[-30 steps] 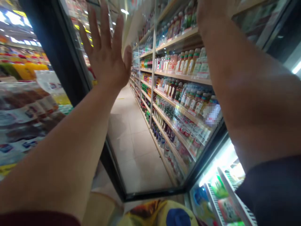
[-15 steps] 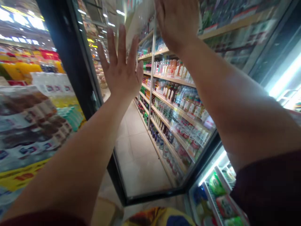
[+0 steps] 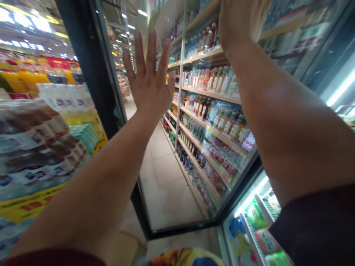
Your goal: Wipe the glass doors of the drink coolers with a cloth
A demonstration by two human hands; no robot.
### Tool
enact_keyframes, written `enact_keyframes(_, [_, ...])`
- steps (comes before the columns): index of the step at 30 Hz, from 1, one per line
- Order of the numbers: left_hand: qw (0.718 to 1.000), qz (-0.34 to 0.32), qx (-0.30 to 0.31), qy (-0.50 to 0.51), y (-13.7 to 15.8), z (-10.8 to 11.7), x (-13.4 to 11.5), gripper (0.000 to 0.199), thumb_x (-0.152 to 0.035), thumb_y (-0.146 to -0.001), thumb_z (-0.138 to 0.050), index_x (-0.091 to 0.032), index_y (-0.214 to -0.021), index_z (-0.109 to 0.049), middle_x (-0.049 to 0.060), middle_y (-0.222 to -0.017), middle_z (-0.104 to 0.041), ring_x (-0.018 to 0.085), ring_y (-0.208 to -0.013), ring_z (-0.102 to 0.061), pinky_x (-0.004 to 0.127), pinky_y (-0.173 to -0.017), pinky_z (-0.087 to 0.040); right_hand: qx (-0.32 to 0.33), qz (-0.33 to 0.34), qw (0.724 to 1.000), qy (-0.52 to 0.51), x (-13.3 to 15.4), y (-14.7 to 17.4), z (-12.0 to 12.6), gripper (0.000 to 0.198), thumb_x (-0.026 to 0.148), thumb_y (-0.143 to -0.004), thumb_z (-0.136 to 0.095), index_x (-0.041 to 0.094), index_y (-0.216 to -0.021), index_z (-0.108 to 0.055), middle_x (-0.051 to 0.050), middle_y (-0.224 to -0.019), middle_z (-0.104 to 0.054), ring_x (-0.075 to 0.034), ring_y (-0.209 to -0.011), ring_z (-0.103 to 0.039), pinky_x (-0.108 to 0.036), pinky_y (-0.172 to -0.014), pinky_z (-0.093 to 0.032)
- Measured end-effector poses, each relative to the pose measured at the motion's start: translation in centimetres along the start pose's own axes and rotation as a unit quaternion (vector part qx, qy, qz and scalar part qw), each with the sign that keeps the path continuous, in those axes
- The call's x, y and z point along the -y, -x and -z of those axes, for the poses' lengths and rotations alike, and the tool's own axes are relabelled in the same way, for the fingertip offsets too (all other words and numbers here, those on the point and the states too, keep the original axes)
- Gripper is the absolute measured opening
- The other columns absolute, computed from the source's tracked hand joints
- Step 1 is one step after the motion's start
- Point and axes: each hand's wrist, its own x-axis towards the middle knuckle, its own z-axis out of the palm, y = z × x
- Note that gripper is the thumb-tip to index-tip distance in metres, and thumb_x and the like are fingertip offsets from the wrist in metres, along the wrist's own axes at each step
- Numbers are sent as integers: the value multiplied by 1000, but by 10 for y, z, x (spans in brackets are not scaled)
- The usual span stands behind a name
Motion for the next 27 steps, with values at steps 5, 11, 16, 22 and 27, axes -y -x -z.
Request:
enact_keyframes(5, [999, 1, -2, 35, -3, -8, 9, 66, -64, -96, -33, -40, -157, -24, -17, -165, -6, 21, -156, 6, 49, -126, 18, 98, 207, 971, 74, -22, 23, 27, 59, 40, -104, -25, 13, -156, -34, -8, -156, -43, -27, -148, -34, -49, -126, -10])
enact_keyframes(11, [999, 0, -12, -32, -7, -16, 11, 66, -56, -97, -35, -40, -159, -18, -15, -167, -3, 23, -156, 5, 49, -124, 17, -7, -271, 959, 88, -45, 20, 26, 61, 18, -101, -21, 10, -161, -13, -5, -169, -15, -19, -156, -13, -41, -128, -10])
enact_keyframes(16, [999, -2, -10, -44, -6, -15, 10, 66, -54, -98, -33, -39, -159, -17, -11, -167, -9, 22, -156, 3, 50, -124, 16, 43, 12, 993, 107, -39, 45, 20, 61, 31, -103, -27, 15, -161, -17, -3, -169, -15, -23, -157, -10, -43, -129, -9])
enact_keyframes(22, [997, -12, -34, -72, -9, -24, 20, 68, -57, -95, -34, -41, -159, -16, -15, -167, -2, 18, -155, 7, 43, -122, 20, 42, 201, 975, 83, -61, 58, 28, 58, 40, -105, -13, 21, -158, -25, 0, -167, -23, -15, -156, -16, -38, -129, -13])
enact_keyframes(27, [994, 26, 9, -109, -10, -20, 13, 70, -57, -95, -30, -40, -160, -11, -11, -168, -1, 22, -156, 5, 45, -123, 17, -25, -208, 975, 70, -82, 32, 24, 60, 28, -103, -16, 11, -160, -16, -5, -168, -17, -22, -156, -14, -45, -129, -15])
